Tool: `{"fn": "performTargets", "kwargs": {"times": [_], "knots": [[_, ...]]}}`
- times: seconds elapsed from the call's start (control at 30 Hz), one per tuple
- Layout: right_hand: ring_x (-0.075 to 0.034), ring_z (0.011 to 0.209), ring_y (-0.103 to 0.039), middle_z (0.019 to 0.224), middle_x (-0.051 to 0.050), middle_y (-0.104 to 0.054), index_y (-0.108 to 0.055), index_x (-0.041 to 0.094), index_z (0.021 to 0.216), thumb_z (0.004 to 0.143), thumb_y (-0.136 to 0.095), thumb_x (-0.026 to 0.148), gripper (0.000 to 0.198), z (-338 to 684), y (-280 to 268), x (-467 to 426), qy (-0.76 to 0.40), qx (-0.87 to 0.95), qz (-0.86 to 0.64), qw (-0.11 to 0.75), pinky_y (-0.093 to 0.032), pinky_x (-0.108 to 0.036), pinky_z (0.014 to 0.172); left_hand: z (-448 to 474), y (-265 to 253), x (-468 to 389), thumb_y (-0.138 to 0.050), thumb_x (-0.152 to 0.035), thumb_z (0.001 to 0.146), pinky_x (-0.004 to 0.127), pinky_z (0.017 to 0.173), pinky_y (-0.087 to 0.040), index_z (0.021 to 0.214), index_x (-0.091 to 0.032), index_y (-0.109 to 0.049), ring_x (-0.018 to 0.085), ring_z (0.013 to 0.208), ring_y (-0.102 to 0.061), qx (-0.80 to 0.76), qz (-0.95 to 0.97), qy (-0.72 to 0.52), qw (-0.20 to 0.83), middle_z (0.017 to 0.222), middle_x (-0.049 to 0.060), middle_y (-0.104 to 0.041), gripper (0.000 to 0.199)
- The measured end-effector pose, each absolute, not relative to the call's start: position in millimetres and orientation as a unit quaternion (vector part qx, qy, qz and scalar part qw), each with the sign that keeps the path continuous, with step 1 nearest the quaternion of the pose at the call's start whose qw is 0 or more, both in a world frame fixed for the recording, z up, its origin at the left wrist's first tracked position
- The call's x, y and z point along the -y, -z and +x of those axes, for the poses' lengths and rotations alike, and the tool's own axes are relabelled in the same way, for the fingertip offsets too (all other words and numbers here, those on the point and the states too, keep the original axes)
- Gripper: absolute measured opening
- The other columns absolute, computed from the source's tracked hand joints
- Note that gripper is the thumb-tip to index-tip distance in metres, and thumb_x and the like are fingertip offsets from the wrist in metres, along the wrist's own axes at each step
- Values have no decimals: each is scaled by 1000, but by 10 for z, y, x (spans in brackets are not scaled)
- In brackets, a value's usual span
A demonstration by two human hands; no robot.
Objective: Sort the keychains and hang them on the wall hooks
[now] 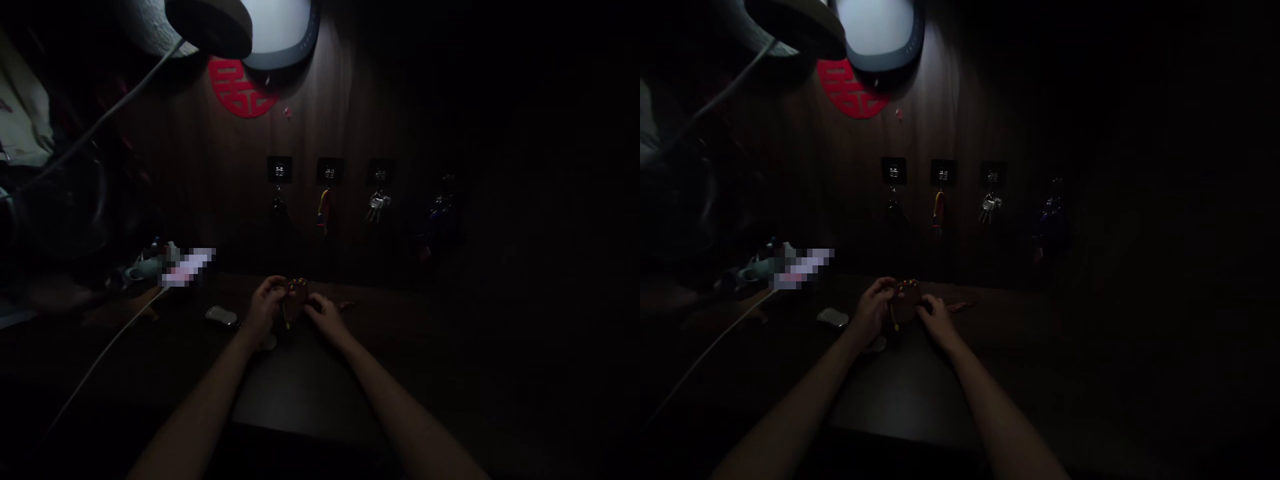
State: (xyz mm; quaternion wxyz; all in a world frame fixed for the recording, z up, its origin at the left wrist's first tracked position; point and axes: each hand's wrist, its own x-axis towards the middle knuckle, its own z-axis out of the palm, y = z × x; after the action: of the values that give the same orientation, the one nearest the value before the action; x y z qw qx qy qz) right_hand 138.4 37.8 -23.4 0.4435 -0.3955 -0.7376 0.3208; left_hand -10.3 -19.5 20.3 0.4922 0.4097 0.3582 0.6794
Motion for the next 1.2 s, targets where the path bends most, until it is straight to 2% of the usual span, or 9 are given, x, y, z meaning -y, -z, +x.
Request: {"fn": "performTargets", "kwargs": {"times": [0.17,0.27,0.4,0.5,0.63,0.73,0.83,1.03,1.2], "knots": [[-17,79,-55,77,0,-62,-62,20,77,68,-56,29,15,1412,157,-361,-347,708,-392,474,-41,-30,74,-250,-255,183,-62,-28,62,23,57,-47,98,-22,-50,13,66,-62,-338,310,-731,506,75,-3,-64,38],[-15,69,-56,70,1,-61,-61,19,74,66,-60,34,17,1423,81,-345,-428,650,-382,498,-41,-27,66,-307,-207,131,-59,-28,65,23,56,-47,98,-22,-50,14,68,-63,-383,289,-741,470,74,-3,-64,35],[-12,51,-54,61,1,-61,-59,18,72,63,-65,41,25,1450,-12,-297,-603,522,-348,493,-39,-23,51,-334,-46,12,-55,-27,68,27,63,-48,89,-19,-56,16,74,-62,-516,371,-695,337,74,0,-63,23],[-9,49,-55,62,-1,-63,-62,15,72,60,-70,36,25,1471,-60,-249,-670,475,-307,481,-40,-21,50,-321,58,-30,-54,-22,69,32,77,-47,80,-18,-60,19,84,-60,-591,488,-606,212,81,3,-64,14],[-9,50,-56,69,-4,-66,-64,13,76,65,-68,32,22,1483,-83,-200,-713,467,-285,438,-43,-21,49,-251,77,34,-50,-14,71,36,88,-43,92,-19,-62,19,96,-57,-572,622,-522,116,98,5,-63,25],[-10,52,-57,73,-6,-66,-64,13,80,72,-63,31,20,1480,-81,-179,-725,484,-277,404,-43,-20,45,-179,38,110,-45,-7,70,34,94,-40,106,-21,-59,18,105,-54,-496,706,-493,112,111,4,-60,41],[-10,50,-56,73,-7,-65,-63,13,79,76,-59,31,20,1479,-74,-172,-733,496,-265,382,-42,-19,40,-125,20,159,-45,-6,71,33,95,-40,112,-23,-56,18,107,-53,-445,755,-462,132,115,3,-60,46],[-10,42,-54,63,-2,-62,-57,16,75,82,-51,36,22,1530,-73,-201,-762,459,-290,352,-39,-18,33,-111,37,185,-48,-17,80,31,88,-41,112,-24,-55,16,96,-57,-427,779,-435,145,103,3,-63,33],[-9,43,-54,67,-3,-65,-59,15,84,80,-54,35,21,1575,-91,-209,-757,482,-286,336,-40,-17,35,-122,5,201,-45,-30,85,29,81,-42,94,-23,-63,16,85,-59,-468,756,-434,145,89,2,-64,22]]}}
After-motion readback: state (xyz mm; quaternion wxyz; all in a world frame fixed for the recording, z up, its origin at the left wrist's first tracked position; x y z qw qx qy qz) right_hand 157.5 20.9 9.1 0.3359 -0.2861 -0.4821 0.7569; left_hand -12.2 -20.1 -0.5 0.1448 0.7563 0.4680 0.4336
